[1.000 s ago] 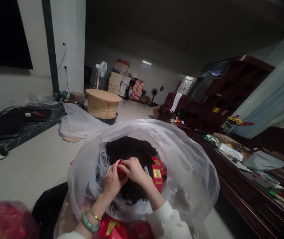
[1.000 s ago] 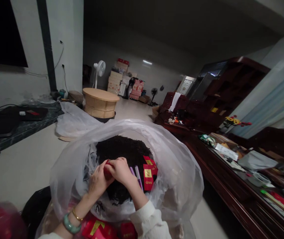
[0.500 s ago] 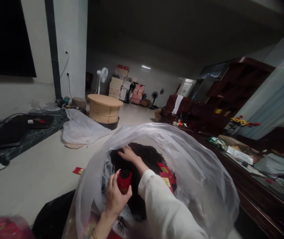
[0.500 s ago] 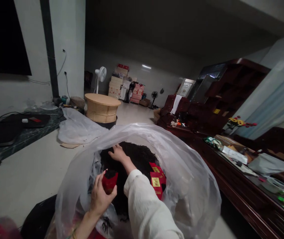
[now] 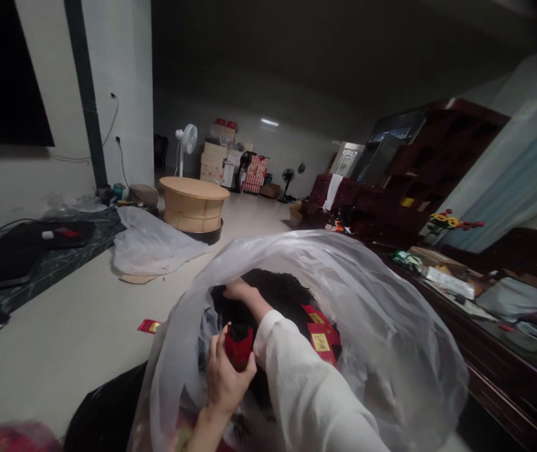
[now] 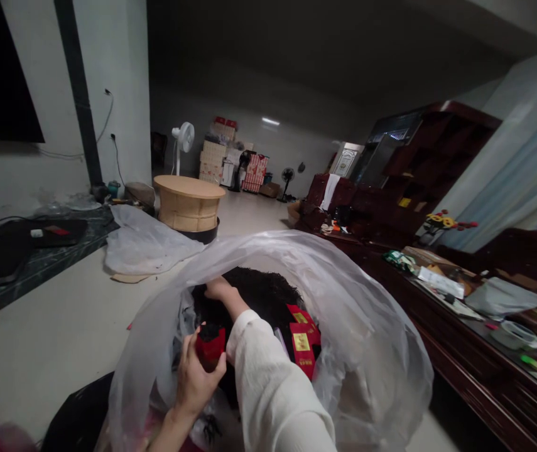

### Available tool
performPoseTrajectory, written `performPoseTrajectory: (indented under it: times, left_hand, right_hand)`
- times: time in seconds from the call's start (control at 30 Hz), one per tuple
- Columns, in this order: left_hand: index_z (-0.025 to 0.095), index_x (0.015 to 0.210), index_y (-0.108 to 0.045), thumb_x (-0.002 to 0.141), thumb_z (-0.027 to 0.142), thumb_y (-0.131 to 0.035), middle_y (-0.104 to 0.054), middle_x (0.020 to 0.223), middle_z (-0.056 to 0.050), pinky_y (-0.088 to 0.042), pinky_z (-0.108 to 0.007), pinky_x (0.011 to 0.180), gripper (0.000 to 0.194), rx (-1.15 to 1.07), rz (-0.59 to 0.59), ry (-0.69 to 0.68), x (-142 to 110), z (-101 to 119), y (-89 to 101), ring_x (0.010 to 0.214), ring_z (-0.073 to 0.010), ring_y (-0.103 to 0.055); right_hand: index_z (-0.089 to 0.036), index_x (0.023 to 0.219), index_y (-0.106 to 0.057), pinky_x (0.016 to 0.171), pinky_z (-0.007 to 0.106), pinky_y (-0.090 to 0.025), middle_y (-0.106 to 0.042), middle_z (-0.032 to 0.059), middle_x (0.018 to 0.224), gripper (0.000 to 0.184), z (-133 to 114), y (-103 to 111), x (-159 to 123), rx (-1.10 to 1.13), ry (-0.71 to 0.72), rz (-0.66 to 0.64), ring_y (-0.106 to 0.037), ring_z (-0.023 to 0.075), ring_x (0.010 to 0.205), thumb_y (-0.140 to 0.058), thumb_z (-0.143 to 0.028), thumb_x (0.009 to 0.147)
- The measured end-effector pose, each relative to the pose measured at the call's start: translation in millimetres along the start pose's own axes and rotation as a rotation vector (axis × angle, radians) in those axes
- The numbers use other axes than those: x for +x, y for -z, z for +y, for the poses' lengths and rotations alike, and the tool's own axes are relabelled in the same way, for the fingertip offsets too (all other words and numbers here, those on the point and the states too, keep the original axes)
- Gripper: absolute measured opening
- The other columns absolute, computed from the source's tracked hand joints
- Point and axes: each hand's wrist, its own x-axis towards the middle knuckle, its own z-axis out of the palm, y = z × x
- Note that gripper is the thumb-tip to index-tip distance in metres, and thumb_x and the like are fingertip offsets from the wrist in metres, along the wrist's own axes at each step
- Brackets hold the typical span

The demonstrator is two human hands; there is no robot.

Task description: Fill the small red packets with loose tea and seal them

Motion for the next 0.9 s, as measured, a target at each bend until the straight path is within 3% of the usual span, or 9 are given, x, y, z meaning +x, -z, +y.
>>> performPoseTrajectory:
  times: [0.27, 0.43, 0.53, 0.63, 0.73, 0.8, 0.9]
  left_hand:
    - [0.014, 0.126, -0.046, 0.072, 0.036, -0.061, -0.057, 0.106, -0.014, -0.052, -0.046, 0.086, 0.061, 0.051, -0.008, 0.004, 0.7, 0.3, 2.0, 0.101, -0.0318, -0.060]
    - [0.012, 0.128, -0.041, 0.072, 0.037, -0.060, -0.058, 0.116, -0.018, -0.050, -0.048, 0.089, 0.065, 0.060, -0.020, -0.011, 1.1, 0.2, 1.8, 0.108, -0.0336, -0.059]
    - [0.009, 0.129, -0.039, 0.073, 0.041, -0.059, -0.062, 0.110, -0.020, -0.054, -0.045, 0.080, 0.067, 0.055, -0.048, 0.101, 0.1, -0.7, 2.5, 0.097, -0.0325, -0.065]
    - [0.008, 0.127, -0.040, 0.072, 0.046, -0.058, -0.066, 0.099, -0.019, -0.054, -0.043, 0.071, 0.069, 0.078, -0.076, 0.209, -0.2, -1.5, 4.7, 0.083, -0.0319, -0.068]
    - [0.006, 0.122, -0.044, 0.071, 0.049, -0.057, -0.066, 0.096, -0.019, -0.054, -0.044, 0.071, 0.067, 0.111, -0.094, 0.203, 1.4, -2.0, 7.4, 0.083, -0.0332, -0.067]
    - [0.005, 0.118, -0.047, 0.071, 0.051, -0.056, -0.065, 0.098, -0.022, -0.053, -0.046, 0.075, 0.066, 0.137, -0.065, 0.146, 3.1, -2.7, 8.7, 0.090, -0.0358, -0.066]
    - [0.004, 0.113, -0.050, 0.070, 0.052, -0.056, -0.064, 0.100, -0.023, -0.053, -0.048, 0.078, 0.064, 0.148, -0.008, 0.064, 5.3, -4.6, 8.7, 0.097, -0.0377, -0.063]
  right_hand:
    - [-0.018, 0.082, -0.067, 0.083, 0.030, -0.046, -0.064, 0.0030, 0.089, 0.026, 15.0, 37.0, -75.9, 0.154, -0.078, 0.184, -0.059, 0.0181, 0.085, -0.056, -0.004, 0.064]
    - [-0.018, 0.094, -0.065, 0.069, 0.029, -0.052, -0.065, 0.0026, 0.093, 0.026, 24.8, 33.5, -119.7, 0.307, -0.214, 0.300, -0.061, 0.0148, 0.075, -0.053, -0.013, 0.072]
    - [-0.018, 0.111, -0.061, 0.061, 0.029, -0.054, -0.065, 0.0064, 0.103, 0.035, 26.7, 26.3, -132.5, 0.394, -0.276, 0.319, -0.063, 0.0144, 0.071, -0.050, -0.018, 0.078]
    - [-0.022, 0.130, -0.050, 0.087, 0.035, -0.052, -0.059, 0.0099, 0.125, 0.050, 22.1, 24.4, -144.5, 0.469, -0.222, 0.336, -0.061, 0.0195, 0.106, -0.055, -0.023, 0.080]
    - [-0.021, 0.143, -0.035, 0.110, 0.043, -0.032, -0.036, 0.0150, 0.148, 0.071, 10.8, 19.5, -165.6, 0.390, -0.169, 0.346, -0.033, 0.0247, 0.137, -0.063, -0.032, 0.079]
    - [-0.019, 0.147, -0.026, 0.113, 0.048, -0.025, -0.022, 0.0186, 0.153, 0.086, 0.3, 8.4, -183.7, 0.248, -0.211, 0.319, -0.020, 0.0295, 0.142, -0.069, -0.038, 0.075]
    - [-0.022, 0.149, -0.019, 0.109, 0.055, -0.026, -0.011, 0.0207, 0.155, 0.100, -16.8, -16.6, -206.0, 0.013, -0.244, 0.247, -0.015, 0.0375, 0.142, -0.076, -0.040, 0.068]
